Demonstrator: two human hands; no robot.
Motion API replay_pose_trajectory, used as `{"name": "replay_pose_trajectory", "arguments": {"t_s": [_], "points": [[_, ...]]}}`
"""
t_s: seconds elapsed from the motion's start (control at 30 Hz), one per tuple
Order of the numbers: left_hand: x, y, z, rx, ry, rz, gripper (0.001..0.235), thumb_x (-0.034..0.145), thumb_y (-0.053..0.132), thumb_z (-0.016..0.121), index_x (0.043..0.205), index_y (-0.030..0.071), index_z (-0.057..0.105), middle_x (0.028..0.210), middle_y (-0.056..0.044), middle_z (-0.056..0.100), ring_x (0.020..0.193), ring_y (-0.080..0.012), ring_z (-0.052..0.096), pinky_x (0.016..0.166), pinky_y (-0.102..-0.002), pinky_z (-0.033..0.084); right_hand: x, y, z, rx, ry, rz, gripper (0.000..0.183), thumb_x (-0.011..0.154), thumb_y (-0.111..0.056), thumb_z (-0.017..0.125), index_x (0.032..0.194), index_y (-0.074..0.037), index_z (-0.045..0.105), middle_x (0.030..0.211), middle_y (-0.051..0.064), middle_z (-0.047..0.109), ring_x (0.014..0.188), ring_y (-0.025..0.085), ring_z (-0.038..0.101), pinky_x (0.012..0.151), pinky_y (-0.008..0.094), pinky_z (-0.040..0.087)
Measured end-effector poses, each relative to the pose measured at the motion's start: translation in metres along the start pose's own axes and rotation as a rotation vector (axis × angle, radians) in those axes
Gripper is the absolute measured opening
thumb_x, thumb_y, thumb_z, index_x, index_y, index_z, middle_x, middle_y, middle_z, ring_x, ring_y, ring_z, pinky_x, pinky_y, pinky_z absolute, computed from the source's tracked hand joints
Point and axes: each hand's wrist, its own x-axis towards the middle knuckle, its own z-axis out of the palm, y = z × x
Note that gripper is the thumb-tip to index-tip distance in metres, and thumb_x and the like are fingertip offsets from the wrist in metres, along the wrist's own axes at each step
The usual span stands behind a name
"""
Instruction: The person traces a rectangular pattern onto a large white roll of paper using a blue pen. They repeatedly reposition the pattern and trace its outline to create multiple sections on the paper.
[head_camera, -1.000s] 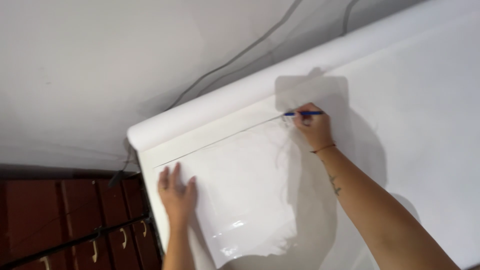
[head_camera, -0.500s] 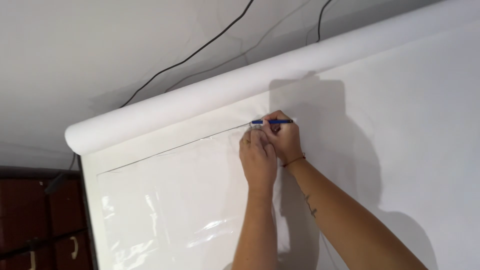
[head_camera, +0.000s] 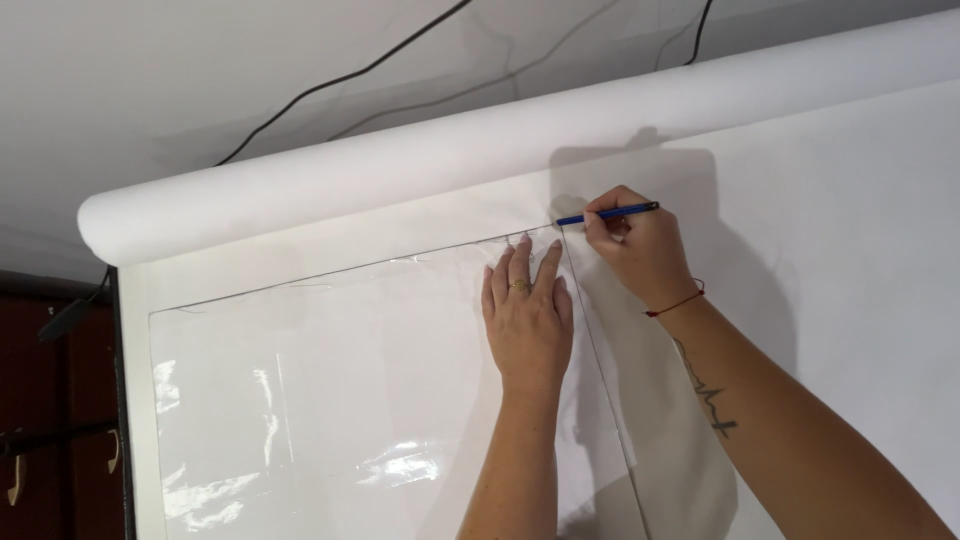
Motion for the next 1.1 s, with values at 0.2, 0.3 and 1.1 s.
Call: {"name": "replay_pose_trajectory", "arguments": {"t_s": [0.2,0.3,1.1], "points": [[0.000,0.001,0.002,0.020,-0.013,0.004,0.046,0.095,0.037,0.062,0.140,0.032,0.062,0.145,-0.004,0.055,0.139,-0.0255,0.047,0.121,-0.049,0.029,-0.008,0.007,-0.003,0.045,0.015,-0.008,0.010,0.095,-0.006,0.069,0.104,-0.001,0.070,0.086,0.018,0.073,0.083,0.025,0.073,0.078,0.034,0.062],[-0.001,0.001,0.004,0.023,-0.007,-0.004,0.045,0.095,0.036,0.063,0.140,0.031,0.062,0.144,-0.004,0.055,0.139,-0.0251,0.047,0.121,-0.049,0.029,-0.011,0.015,0.001,0.059,0.033,-0.038,0.008,0.096,-0.005,0.068,0.102,0.000,0.068,0.087,0.018,0.073,0.084,0.025,0.074,0.079,0.034,0.062],[-0.008,-0.015,0.019,0.066,0.094,0.083,0.043,0.094,0.033,0.068,0.136,0.028,0.067,0.140,-0.006,0.060,0.135,-0.0296,0.053,0.117,-0.055,0.037,-0.149,-0.041,-0.021,-0.084,0.023,-0.108,0.006,0.090,-0.005,0.077,0.090,-0.001,0.073,0.070,0.013,0.070,0.066,0.025,0.072,0.063,0.033,0.062]]}}
